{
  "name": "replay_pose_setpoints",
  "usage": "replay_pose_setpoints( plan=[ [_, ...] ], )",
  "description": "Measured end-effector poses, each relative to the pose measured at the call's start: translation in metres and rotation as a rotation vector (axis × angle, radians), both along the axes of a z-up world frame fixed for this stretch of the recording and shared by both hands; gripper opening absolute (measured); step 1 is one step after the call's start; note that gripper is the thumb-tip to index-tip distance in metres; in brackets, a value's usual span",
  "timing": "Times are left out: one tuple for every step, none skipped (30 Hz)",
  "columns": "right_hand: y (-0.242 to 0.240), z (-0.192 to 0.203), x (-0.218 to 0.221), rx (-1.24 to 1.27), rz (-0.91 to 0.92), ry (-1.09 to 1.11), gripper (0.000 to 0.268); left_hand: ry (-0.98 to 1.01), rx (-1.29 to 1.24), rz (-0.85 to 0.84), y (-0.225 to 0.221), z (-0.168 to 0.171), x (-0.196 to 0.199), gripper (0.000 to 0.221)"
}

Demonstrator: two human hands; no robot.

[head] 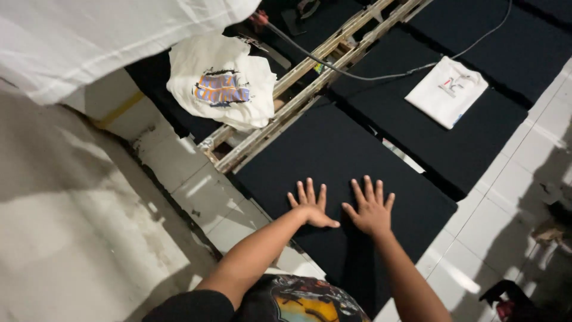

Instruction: Folding printed t-shirts on a production table in a screen printing shop.

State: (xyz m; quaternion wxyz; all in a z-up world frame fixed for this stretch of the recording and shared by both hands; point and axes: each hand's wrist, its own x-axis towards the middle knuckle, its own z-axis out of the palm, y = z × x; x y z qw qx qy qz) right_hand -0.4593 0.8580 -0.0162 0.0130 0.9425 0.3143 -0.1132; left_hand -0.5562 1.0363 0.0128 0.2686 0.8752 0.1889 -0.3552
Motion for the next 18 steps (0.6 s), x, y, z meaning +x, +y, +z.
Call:
replay_pose_setpoints(
  plan=[
    [0.003,-0.002,0.005,0.0,-0.013,0.008,0.078,0.008,0.0,-0.013,0.002,-0.014,-0.001,0.132],
    [0.006,-0.004,0.01,-0.097,-0.046,0.136,0.082,-0.036,-0.014,-0.043,0.005,-0.027,-0.003,0.127],
    [0.009,-0.006,0.019,-0.189,-0.081,0.258,0.088,-0.087,-0.024,-0.075,0.008,-0.04,0.0,0.122],
    [0.016,-0.003,0.023,-0.184,-0.095,0.26,0.088,-0.087,-0.022,-0.089,0.016,-0.048,0.006,0.122],
    [0.02,0.0,0.025,-0.244,-0.121,0.345,0.102,-0.042,-0.077,-0.128,0.019,-0.055,0.01,0.128],
    [0.022,0.004,0.027,-0.303,-0.148,0.43,0.116,0.003,-0.131,-0.167,0.022,-0.062,0.014,0.133],
    [0.025,0.001,0.034,-0.304,-0.158,0.433,0.116,0.005,-0.133,-0.178,0.019,-0.061,0.01,0.133],
    [0.027,-0.001,0.041,-0.38,-0.158,0.467,0.123,-0.091,-0.048,-0.191,0.016,-0.06,0.006,0.126],
    [0.029,-0.005,0.044,-0.455,-0.154,0.506,0.131,-0.181,0.039,-0.202,0.012,-0.059,-0.002,0.118],
    [0.03,-0.009,0.044,-0.454,-0.161,0.515,0.131,-0.174,0.037,-0.211,0.026,-0.038,-0.007,0.118],
    [0.032,-0.011,0.048,-0.483,-0.169,0.531,0.135,-0.176,-0.068,-0.236,0.039,-0.016,-0.009,0.116],
    [0.034,-0.013,0.052,-0.513,-0.176,0.547,0.139,-0.176,-0.174,-0.261,0.052,0.006,-0.01,0.115],
    [0.037,-0.009,0.05,-0.514,-0.179,0.549,0.139,-0.175,-0.177,-0.263,0.064,0.005,-0.011,0.115],
    [0.039,-0.005,0.047,-0.49,-0.215,0.538,0.142,-0.397,-0.116,-0.223,0.076,0.005,-0.011,0.1],
    [0.044,-0.003,0.043,-0.462,-0.248,0.529,0.144,-0.616,-0.05,-0.18,0.089,0.004,-0.014,0.086],
    [0.045,-0.005,0.041,-0.462,-0.248,0.532,0.144,-0.613,-0.05,-0.181,0.114,-0.011,-0.007,0.086],
    [0.044,-0.006,0.039,-0.416,-0.268,0.514,0.147,-0.836,0.062,-0.057,0.137,-0.026,-0.002,0.06],
    [0.042,-0.008,0.036,-0.371,-0.288,0.497,0.149,-1.057,0.176,0.071,0.16,-0.041,0.004,0.037]
  ],
)
